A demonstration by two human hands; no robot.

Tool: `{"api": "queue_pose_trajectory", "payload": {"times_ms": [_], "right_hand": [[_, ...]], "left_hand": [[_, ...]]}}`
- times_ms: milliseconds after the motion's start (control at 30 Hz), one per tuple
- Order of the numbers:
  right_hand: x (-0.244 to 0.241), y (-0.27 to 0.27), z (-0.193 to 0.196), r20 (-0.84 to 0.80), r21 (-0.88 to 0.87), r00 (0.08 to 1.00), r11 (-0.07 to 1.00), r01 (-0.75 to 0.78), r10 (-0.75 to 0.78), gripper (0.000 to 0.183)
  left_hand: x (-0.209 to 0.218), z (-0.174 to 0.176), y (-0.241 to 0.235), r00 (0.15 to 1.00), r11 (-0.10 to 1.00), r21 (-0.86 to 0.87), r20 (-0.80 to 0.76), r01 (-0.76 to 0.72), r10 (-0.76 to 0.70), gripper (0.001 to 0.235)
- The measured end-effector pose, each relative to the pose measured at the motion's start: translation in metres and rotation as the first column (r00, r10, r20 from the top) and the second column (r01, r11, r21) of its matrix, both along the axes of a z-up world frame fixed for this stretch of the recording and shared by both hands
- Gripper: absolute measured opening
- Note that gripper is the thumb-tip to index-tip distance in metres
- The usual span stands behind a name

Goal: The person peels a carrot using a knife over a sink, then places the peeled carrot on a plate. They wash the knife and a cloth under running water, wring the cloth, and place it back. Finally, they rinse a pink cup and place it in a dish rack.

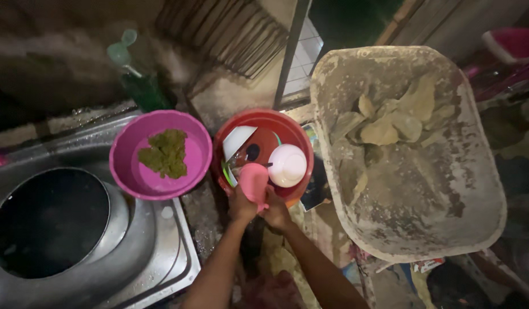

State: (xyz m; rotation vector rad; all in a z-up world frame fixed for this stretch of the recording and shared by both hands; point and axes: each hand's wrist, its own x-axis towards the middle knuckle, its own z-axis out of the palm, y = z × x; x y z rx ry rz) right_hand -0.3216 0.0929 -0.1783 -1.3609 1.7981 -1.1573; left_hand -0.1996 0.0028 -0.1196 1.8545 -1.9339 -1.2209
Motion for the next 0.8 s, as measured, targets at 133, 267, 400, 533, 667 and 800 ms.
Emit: {"api": "queue_pose_trajectory", "payload": {"times_ms": [133, 267, 400, 533, 667, 800], "right_hand": [[-0.007, -0.004, 0.008, 0.565, -0.070, 0.821, 0.996, -0.052, 0.082, 0.073], [-0.022, -0.007, 0.030, 0.343, 0.023, 0.937, 0.998, 0.057, -0.062, 0.075], [-0.020, 0.002, 0.087, 0.567, -0.089, 0.818, 0.980, 0.180, -0.099, 0.069], [-0.005, 0.047, 0.164, 0.485, 0.000, 0.835, 0.955, 0.297, -0.260, 0.057], [0.041, 0.107, 0.237, 0.610, 0.003, 0.717, 0.906, 0.423, -0.337, 0.059], [0.081, 0.175, 0.305, 0.724, -0.022, 0.620, 0.889, 0.458, -0.302, 0.069]], "left_hand": [[-0.002, 0.009, -0.007, 0.996, 0.987, -0.149, -0.060, 0.054, -0.064, 0.091], [-0.008, 0.046, -0.012, 0.981, 0.936, -0.340, -0.136, 0.088, -0.141, 0.092], [-0.003, 0.119, -0.007, 0.825, 0.818, -0.573, -0.433, 0.059, -0.362, 0.084], [0.020, 0.193, 0.013, 0.772, 0.870, -0.437, -0.464, 0.227, -0.435, 0.066], [0.046, 0.250, 0.046, 0.708, 0.725, -0.597, -0.341, 0.345, -0.618, 0.075], [0.066, 0.287, 0.080, 0.410, 0.665, -0.453, -0.541, 0.594, -0.734, 0.099]]}}
